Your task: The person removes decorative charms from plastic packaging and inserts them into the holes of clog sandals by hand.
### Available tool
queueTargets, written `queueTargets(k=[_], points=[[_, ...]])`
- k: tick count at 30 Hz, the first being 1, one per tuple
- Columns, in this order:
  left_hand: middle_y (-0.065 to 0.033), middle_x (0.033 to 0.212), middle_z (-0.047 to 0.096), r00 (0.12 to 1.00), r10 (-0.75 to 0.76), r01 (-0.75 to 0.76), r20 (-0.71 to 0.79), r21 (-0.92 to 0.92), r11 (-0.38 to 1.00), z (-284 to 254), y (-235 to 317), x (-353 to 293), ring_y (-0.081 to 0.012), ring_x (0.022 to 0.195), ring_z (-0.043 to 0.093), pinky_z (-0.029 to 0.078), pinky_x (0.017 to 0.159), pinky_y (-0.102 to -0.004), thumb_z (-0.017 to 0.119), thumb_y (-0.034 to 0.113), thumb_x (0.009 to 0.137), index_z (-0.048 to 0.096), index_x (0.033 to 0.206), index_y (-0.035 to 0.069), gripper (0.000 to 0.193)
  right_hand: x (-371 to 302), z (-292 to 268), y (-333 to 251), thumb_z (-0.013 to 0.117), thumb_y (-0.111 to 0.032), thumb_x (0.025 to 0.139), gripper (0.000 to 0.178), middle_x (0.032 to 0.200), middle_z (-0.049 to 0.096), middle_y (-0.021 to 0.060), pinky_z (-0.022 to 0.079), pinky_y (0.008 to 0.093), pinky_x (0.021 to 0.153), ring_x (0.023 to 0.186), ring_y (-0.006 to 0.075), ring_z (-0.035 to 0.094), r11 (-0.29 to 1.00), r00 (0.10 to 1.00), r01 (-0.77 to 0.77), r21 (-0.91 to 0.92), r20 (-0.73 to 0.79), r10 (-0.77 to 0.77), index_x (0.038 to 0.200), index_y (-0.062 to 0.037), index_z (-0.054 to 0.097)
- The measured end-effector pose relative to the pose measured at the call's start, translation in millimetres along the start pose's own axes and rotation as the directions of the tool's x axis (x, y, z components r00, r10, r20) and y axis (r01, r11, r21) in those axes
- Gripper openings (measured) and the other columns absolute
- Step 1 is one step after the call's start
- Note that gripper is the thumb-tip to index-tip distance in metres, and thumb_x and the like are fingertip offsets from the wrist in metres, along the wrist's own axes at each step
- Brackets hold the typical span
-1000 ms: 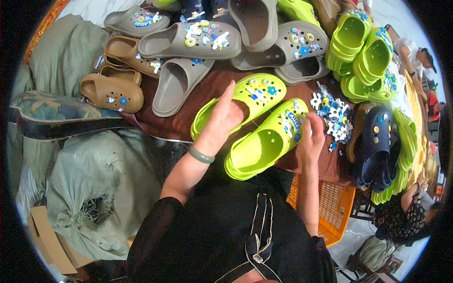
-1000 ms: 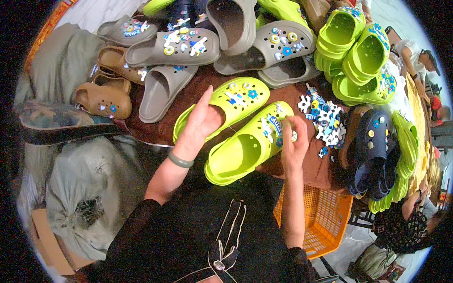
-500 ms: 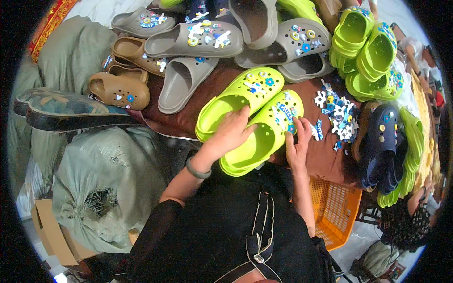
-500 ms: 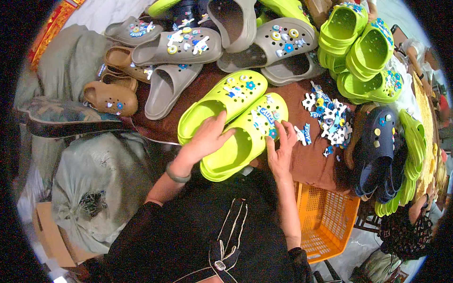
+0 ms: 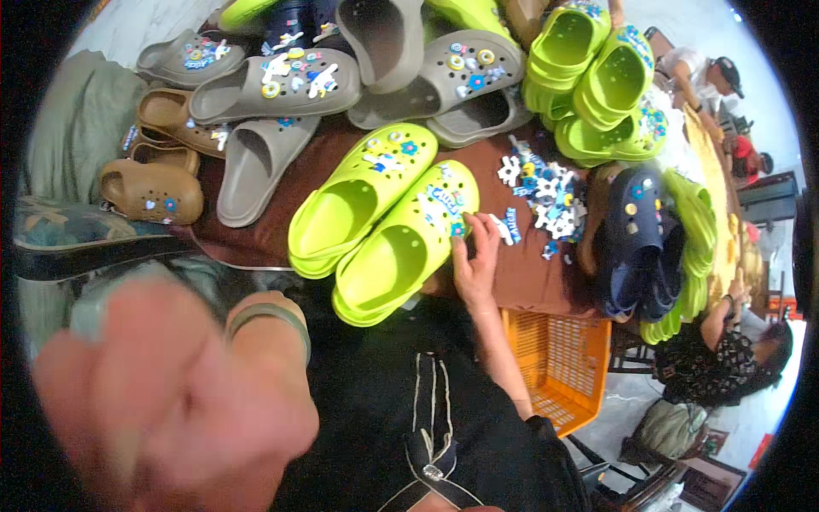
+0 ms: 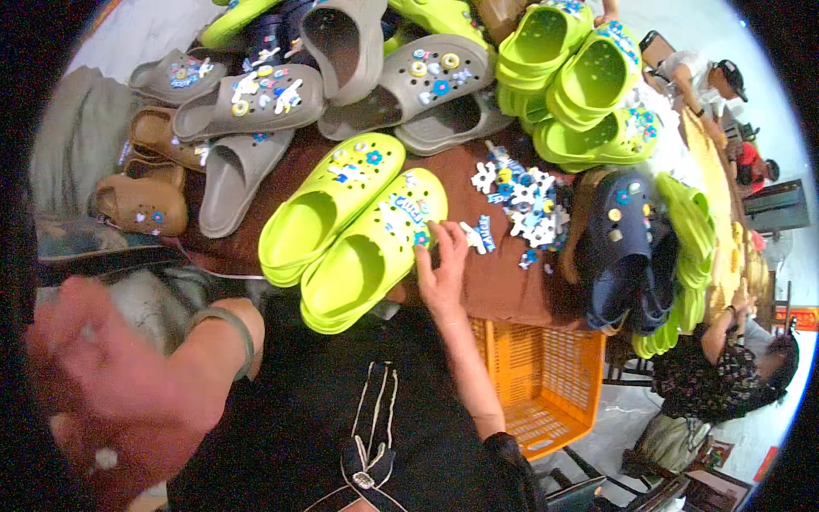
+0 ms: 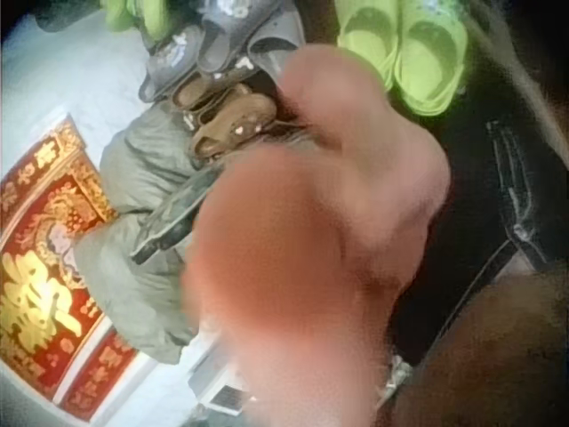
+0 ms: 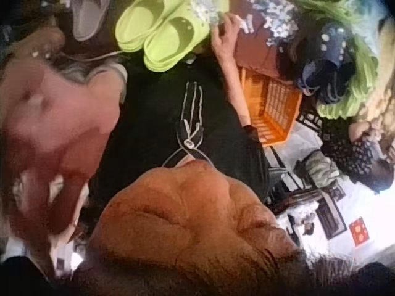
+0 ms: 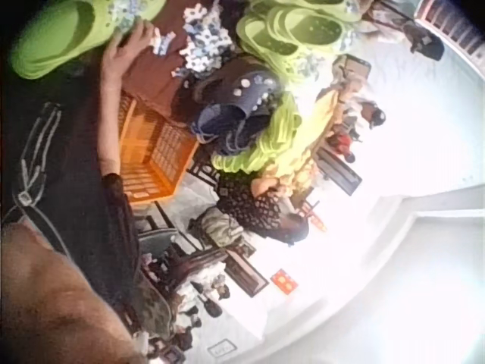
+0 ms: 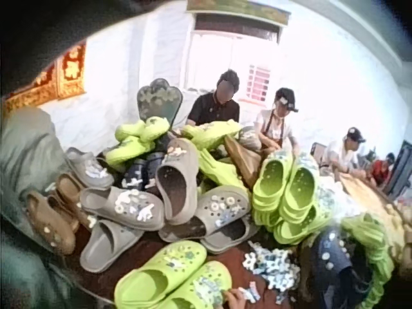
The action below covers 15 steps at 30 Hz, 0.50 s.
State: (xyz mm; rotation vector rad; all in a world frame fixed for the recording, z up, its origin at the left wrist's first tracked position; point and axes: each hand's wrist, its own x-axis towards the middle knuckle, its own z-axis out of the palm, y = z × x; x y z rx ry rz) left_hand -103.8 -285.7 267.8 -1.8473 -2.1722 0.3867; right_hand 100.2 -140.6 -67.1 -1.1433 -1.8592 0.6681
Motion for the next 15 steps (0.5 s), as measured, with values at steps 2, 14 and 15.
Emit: queueTargets(k=[2,14,15], points=[[-0.0057,0.067,0.04,0.99,-0.132,0.135,-0.056,0.05,0.99,-7.2,0.3,-16.0,-0.0275,0.055,0.046,0.038,0.049,-0.031,0.065,0.019,0.067,0.054,0.086,0.004,0.027,2.7,2.3,-13.3,0.064,-0.009,0.082,0.037,0.119,0.046,0.0177,0.034,0.0394,0.099,0.113,0.0324,0.043,0.998,0.999,0.041,0.051,0.018,-0.042,0.117,-0.0013,0.056],[-0.02,0.127,0.055,0.754,-0.543,0.645,-0.37,0.258,0.72,-1.9,16.5,-15.7,-0.0292,0.109,0.058,0.046,0.095,-0.0364,0.066,0.058,0.064,0.045,0.134,0.001,0.093,-0.3,-7.7,5.2,0.064,-0.01,0.085,0.034,0.116,0.047,0.0159,0.037,0.0384,0.096,0.109,0.0308,0.046,0.99,0.991,0.132,-0.044,0.003,-0.132,0.116,0.0014,0.055],[-0.02,0.127,0.055,0.77,-0.528,0.624,-0.36,0.25,0.74,0.5,17.0,-14.4,-0.0292,0.109,0.058,0.046,0.095,-0.0364,0.066,0.058,0.064,0.045,0.134,0.001,0.093,10.6,-14.7,0.2,0.065,-0.012,0.084,0.035,0.116,0.048,0.0162,0.036,0.0399,0.098,0.11,0.0312,0.046,0.996,0.996,0.085,0.006,-0.017,-0.085,0.116,0.0006,0.055]])
